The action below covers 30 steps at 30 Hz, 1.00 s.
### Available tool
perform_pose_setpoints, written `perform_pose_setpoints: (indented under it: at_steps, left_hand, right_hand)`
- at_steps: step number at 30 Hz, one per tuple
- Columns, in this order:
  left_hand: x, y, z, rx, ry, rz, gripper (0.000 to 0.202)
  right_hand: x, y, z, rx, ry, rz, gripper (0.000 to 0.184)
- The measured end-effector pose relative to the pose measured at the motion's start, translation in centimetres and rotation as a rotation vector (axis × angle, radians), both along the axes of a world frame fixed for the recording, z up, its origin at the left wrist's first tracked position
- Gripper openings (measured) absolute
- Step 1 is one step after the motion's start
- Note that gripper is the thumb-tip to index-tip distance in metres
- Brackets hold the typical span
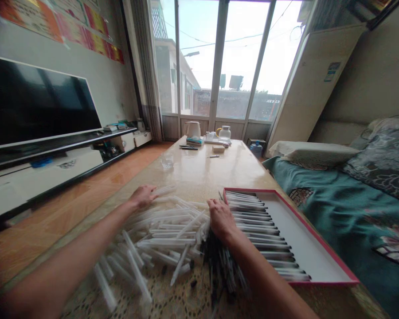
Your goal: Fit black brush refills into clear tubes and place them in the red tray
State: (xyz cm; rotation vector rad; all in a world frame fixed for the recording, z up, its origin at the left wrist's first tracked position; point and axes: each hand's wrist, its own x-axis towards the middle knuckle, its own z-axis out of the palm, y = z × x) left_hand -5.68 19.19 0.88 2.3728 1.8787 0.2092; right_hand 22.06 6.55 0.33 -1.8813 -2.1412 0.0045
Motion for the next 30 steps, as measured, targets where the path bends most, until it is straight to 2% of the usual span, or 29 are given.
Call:
perform_pose_setpoints:
  at_steps: [4,9,13,17,20,23,25,30]
  left_hand:
    - [0.6,0.5,0.1,-0.086,-0.011,-0.006,0.031]
    - [0.5,0.7,0.2,-0.149,-0.029,-0.026,0.033]
    - [0.7,0.2,-0.4,-0.109,-0.063,-0.069,0.033]
    - [0.9,-0.7,-0.8,-0.063,-0.101,-0.148,0.034]
    - [1.0,-2.2,-0.4,-0.021,-0.129,-0.236,0.033]
    - [1.2,-4.9,0.4,0.030,-0.158,-0.348,0.030]
    - [1.4,-7.2,0.9,0.074,-0.175,-0.424,0.021]
    - [1.7,-11.6,1.2,0.142,-0.195,-0.578,0.017]
  right_hand:
    - [0.3,2.9,-0.4,-0.064,-0.084,-0.035,0.028]
    - [0.0,3.8,-0.3,-0.114,-0.158,-0.097,0.028]
    - [-0.2,1.9,0.8,-0.085,-0.178,-0.185,0.023]
    - [-0.1,-2.4,1.7,-0.017,-0.162,-0.238,0.017]
    - [0.2,-5.9,1.7,0.017,-0.146,-0.262,0.014]
    - [0.7,-8.2,1.4,0.035,-0.132,-0.271,0.014]
    - [0.8,-9.0,1.3,0.058,-0.110,-0.266,0.015]
    - [-0.4,-9.0,1.5,0.127,-0.018,-0.165,0.015]
